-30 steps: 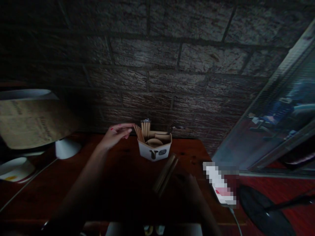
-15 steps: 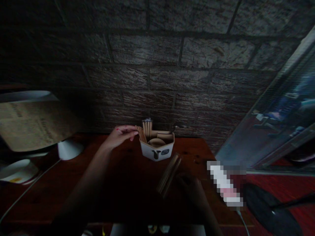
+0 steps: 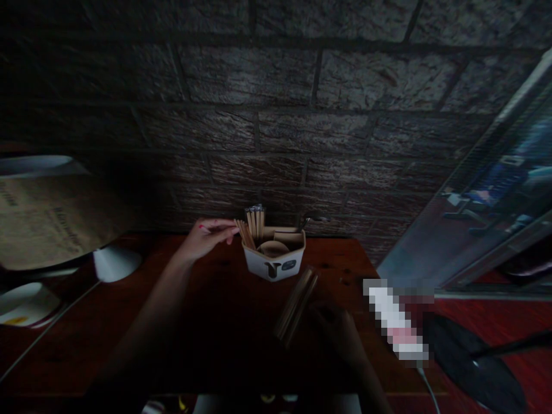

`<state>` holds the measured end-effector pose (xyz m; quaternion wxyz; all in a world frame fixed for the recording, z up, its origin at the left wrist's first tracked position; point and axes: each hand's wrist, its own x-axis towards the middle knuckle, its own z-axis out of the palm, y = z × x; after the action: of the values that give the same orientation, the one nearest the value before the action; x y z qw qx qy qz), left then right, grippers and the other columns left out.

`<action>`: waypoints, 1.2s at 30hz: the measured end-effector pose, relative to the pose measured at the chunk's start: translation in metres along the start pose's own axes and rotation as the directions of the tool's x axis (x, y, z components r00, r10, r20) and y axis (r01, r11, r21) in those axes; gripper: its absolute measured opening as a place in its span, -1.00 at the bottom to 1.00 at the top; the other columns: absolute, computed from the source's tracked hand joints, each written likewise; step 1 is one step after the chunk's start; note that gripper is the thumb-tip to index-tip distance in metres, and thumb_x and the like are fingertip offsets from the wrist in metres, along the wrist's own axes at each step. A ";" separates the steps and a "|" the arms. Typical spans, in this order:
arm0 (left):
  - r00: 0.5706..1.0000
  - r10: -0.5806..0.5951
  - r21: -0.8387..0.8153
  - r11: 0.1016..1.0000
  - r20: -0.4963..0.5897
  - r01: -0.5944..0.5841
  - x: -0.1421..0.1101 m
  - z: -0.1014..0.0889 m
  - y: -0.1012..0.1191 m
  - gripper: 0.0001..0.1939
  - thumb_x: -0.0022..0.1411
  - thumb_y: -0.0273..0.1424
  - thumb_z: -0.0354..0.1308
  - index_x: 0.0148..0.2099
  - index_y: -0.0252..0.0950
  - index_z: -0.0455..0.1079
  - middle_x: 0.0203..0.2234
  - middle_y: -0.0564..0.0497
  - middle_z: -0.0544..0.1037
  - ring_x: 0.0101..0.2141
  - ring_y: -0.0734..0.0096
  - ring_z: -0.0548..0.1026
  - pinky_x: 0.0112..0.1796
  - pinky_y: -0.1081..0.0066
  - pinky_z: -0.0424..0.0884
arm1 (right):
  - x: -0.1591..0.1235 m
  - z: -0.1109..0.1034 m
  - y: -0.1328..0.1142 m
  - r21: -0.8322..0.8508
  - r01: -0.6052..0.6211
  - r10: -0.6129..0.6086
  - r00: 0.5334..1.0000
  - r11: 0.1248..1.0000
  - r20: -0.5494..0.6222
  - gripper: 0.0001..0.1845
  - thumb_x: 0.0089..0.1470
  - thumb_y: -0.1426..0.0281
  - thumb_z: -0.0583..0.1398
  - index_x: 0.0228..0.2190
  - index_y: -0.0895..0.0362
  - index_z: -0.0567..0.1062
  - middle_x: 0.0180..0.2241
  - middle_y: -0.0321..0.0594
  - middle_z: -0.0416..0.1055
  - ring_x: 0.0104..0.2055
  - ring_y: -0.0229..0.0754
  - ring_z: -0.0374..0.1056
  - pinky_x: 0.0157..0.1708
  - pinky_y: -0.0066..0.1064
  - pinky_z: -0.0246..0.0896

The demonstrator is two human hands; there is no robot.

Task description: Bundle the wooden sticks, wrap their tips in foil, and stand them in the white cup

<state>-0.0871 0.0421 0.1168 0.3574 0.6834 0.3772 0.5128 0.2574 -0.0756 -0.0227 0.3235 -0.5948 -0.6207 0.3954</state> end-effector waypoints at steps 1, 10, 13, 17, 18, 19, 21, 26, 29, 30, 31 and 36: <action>1.000 -0.002 0.001 1.000 0.002 0.002 0.000 0.000 0.000 -0.71 0.06 -0.27 0.37 -0.23 -0.37 0.61 -0.64 0.05 0.55 -0.61 0.52 0.43 -0.50 0.48 0.38 | 0.000 0.000 0.000 -0.001 -0.001 0.001 1.000 1.000 -0.002 -0.65 0.18 0.15 0.19 -0.20 0.13 0.61 -0.14 -0.11 0.60 -0.11 0.00 0.51 -0.07 -0.25 0.33; 0.996 -0.046 0.011 0.999 0.078 0.046 -0.001 0.004 -0.002 -0.83 0.09 -0.34 0.33 -0.32 -0.35 0.57 -0.64 0.07 0.51 -0.58 0.53 0.43 -0.46 0.49 0.39 | 0.002 0.000 0.003 -0.008 0.004 -0.004 1.000 1.000 -0.006 -0.66 0.17 0.17 0.18 -0.21 0.13 0.62 -0.14 -0.09 0.59 -0.12 0.00 0.51 -0.08 -0.24 0.35; 0.993 -0.069 -0.008 0.998 0.099 0.070 -0.002 0.003 -0.005 -0.80 0.05 -0.34 0.35 -0.28 -0.35 0.56 -0.57 0.04 0.55 -0.56 0.51 0.46 -0.45 0.47 0.41 | 0.003 0.000 -0.002 -0.063 0.065 -0.066 0.998 0.996 0.002 -0.68 0.19 0.23 0.17 -0.17 0.13 0.61 -0.13 -0.08 0.59 -0.12 -0.02 0.51 -0.08 -0.24 0.36; 0.996 -0.071 -0.008 0.997 0.049 0.071 -0.006 -0.004 -0.015 -0.69 0.02 -0.33 0.39 -0.16 -0.34 0.56 -0.56 0.04 0.57 -0.56 0.49 0.46 -0.48 0.47 0.39 | 0.006 -0.004 -0.020 -0.197 0.255 -0.239 0.966 0.947 0.098 -0.70 0.19 0.36 0.13 -0.11 0.10 0.59 -0.08 -0.09 0.55 -0.10 -0.08 0.49 -0.07 -0.29 0.34; 0.998 -0.060 0.002 0.998 0.011 0.060 -0.009 -0.006 -0.019 -0.68 0.02 -0.31 0.39 -0.16 -0.34 0.56 -0.56 0.03 0.57 -0.57 0.49 0.45 -0.49 0.47 0.37 | 0.008 -0.005 -0.023 -0.220 0.263 -0.247 0.964 0.939 0.099 -0.69 0.19 0.36 0.12 -0.10 0.10 0.58 -0.08 -0.09 0.54 -0.10 -0.09 0.49 -0.08 -0.31 0.34; 0.996 -0.045 0.000 0.999 -0.073 0.046 -0.013 -0.007 -0.024 -0.70 0.03 -0.28 0.38 -0.20 -0.34 0.56 -0.54 0.02 0.58 -0.59 0.51 0.42 -0.50 0.48 0.36 | 0.012 -0.006 -0.025 -0.245 0.234 -0.225 0.972 0.941 0.064 -0.69 0.20 0.34 0.10 -0.10 0.11 0.57 -0.11 -0.08 0.56 -0.15 -0.09 0.50 -0.13 -0.31 0.36; 0.960 -0.031 -0.001 0.999 -0.278 0.032 -0.024 -0.007 -0.033 -0.74 0.07 -0.21 0.33 -0.38 -0.33 0.51 -0.55 0.03 0.56 -0.65 0.58 0.33 -0.56 0.50 0.29 | 0.022 -0.006 -0.025 -0.304 0.106 -0.122 0.992 0.947 -0.033 -0.66 0.23 0.28 0.07 -0.10 0.14 0.55 -0.20 -0.07 0.57 -0.26 -0.10 0.51 -0.24 -0.32 0.38; 0.977 -0.215 0.177 0.961 -0.010 0.214 -0.062 0.024 -0.042 -0.54 0.22 -0.11 0.15 -0.60 -0.31 0.38 -0.74 0.08 0.40 -0.67 0.53 0.33 -0.57 0.50 0.23 | 0.039 0.011 -0.022 -0.479 0.055 -0.137 0.981 0.876 -0.138 -0.54 0.19 0.30 0.16 0.11 0.05 0.38 0.00 0.02 0.45 -0.01 0.03 0.42 -0.16 -0.23 0.36; 0.868 -0.279 0.303 0.940 0.411 0.159 -0.076 0.061 -0.041 -0.63 0.27 -0.13 0.13 -0.38 -0.31 0.53 -0.53 -0.01 0.60 -0.48 0.40 0.51 -0.42 0.46 0.36 | 0.039 0.025 -0.026 -0.543 -0.007 -0.078 0.988 0.840 -0.132 -0.47 0.21 0.23 0.17 0.18 0.05 0.30 0.08 0.09 0.36 0.03 0.05 0.39 -0.16 -0.25 0.34; 0.857 -0.254 0.351 0.932 0.448 0.093 -0.079 0.074 -0.042 -0.68 0.27 -0.15 0.15 -0.27 -0.30 0.56 -0.43 -0.03 0.63 -0.40 0.36 0.53 -0.36 0.44 0.38 | 0.038 0.027 -0.028 -0.558 -0.046 -0.041 0.989 0.828 -0.142 -0.45 0.22 0.20 0.16 0.19 0.08 0.29 0.09 0.13 0.33 0.01 0.06 0.40 -0.16 -0.25 0.33; 0.862 -0.229 0.385 0.922 0.452 0.043 -0.081 0.087 -0.043 -0.70 0.29 -0.19 0.14 -0.18 -0.30 0.55 -0.36 -0.05 0.64 -0.35 0.34 0.54 -0.30 0.41 0.40 | 0.037 0.029 -0.029 -0.565 -0.078 -0.011 0.988 0.821 -0.153 -0.42 0.22 0.18 0.15 0.20 0.12 0.27 0.10 0.15 0.31 0.00 0.06 0.42 -0.15 -0.24 0.32; 0.896 -0.233 0.532 0.847 0.377 -0.003 -0.091 0.137 -0.058 -0.66 0.28 -0.29 0.14 0.05 -0.32 0.45 -0.04 -0.20 0.58 -0.06 0.14 0.53 -0.01 0.24 0.39 | 0.038 0.021 -0.026 -0.315 -0.008 -0.048 0.984 0.949 -0.169 -0.39 0.07 0.33 0.28 0.14 0.20 0.33 0.08 0.12 0.36 0.07 0.07 0.36 0.05 -0.15 0.24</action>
<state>0.0196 -0.0249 -0.0031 0.2639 0.8251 0.4551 0.2062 0.2236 -0.0395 -0.0128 0.2816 -0.6649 -0.6509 0.2343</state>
